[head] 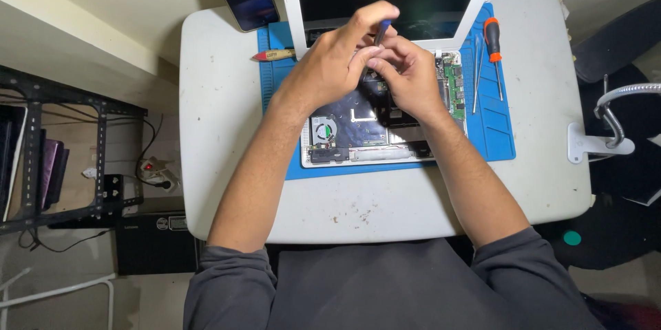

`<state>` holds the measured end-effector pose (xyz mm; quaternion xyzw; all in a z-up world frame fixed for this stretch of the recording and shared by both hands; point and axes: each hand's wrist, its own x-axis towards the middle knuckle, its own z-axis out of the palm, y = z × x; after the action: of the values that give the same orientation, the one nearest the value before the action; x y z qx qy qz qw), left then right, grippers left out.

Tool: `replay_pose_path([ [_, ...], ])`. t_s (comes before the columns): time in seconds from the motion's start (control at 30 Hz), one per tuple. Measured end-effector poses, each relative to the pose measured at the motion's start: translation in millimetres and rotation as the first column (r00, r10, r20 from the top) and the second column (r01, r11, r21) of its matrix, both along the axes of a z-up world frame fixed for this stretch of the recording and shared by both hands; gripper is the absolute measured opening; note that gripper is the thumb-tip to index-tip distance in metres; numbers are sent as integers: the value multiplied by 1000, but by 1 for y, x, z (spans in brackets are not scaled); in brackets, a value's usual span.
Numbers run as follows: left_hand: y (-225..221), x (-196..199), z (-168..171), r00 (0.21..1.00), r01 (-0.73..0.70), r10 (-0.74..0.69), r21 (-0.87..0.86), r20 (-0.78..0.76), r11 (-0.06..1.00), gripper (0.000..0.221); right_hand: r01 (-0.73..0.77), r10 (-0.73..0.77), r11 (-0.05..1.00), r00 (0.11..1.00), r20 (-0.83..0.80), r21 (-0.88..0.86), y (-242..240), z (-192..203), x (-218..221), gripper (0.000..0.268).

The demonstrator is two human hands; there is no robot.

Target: Repairing a laptop by connecting internal ribbon cables, installing the battery, and using a screwdriver to secure components.

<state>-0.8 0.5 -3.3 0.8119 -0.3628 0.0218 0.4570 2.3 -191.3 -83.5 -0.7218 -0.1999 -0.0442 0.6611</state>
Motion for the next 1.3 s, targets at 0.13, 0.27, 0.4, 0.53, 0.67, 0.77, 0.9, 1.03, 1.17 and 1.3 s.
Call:
replay_pose_path([
  [0.13, -11, -1, -11, 988, -28, 35, -52, 153, 998, 44, 131, -132, 991, 990, 42, 14, 7, 6, -2, 25],
  [0.27, -22, 0, -12, 921, -120, 225, -316, 319, 941, 32, 222, -218, 975, 969, 118, -23, 16, 13, -1, 30],
  [0.4, -27, -3, -11, 876, -204, 334, -359, 349, 911, 22, 55, -43, 993, 992, 116, -106, 17, 38, -7, 26],
  [0.53, -21, -8, -14, 941, -187, 260, -309, 215, 932, 32, -188, 184, 980, 981, 57, 64, 8, 36, -7, 31],
  [0.67, -20, -9, -19, 903, -180, 247, -213, 351, 960, 35, 52, -51, 999, 996, 73, -7, 11, 45, -12, 35],
  [0.77, -23, -9, -25, 814, -272, 291, -113, 503, 956, 44, 240, -228, 967, 966, 125, -89, 16, 39, -7, 29],
  [0.9, -26, -9, -19, 849, -291, 290, -67, 443, 954, 39, 26, 2, 985, 987, 163, -169, 11, 58, -10, 42],
  [1.03, -22, -15, -8, 930, -222, 243, -103, 275, 969, 37, -269, 272, 961, 962, 38, -71, -1, 58, -9, 44],
  [1.17, -27, -16, -5, 909, -197, 208, -70, 361, 978, 29, 168, -143, 960, 982, 124, -222, 7, 57, -9, 33],
  [1.3, -33, -13, -19, 819, -331, 313, -50, 481, 942, 34, 200, -132, 919, 968, 212, -339, 7, 49, -3, 41],
])
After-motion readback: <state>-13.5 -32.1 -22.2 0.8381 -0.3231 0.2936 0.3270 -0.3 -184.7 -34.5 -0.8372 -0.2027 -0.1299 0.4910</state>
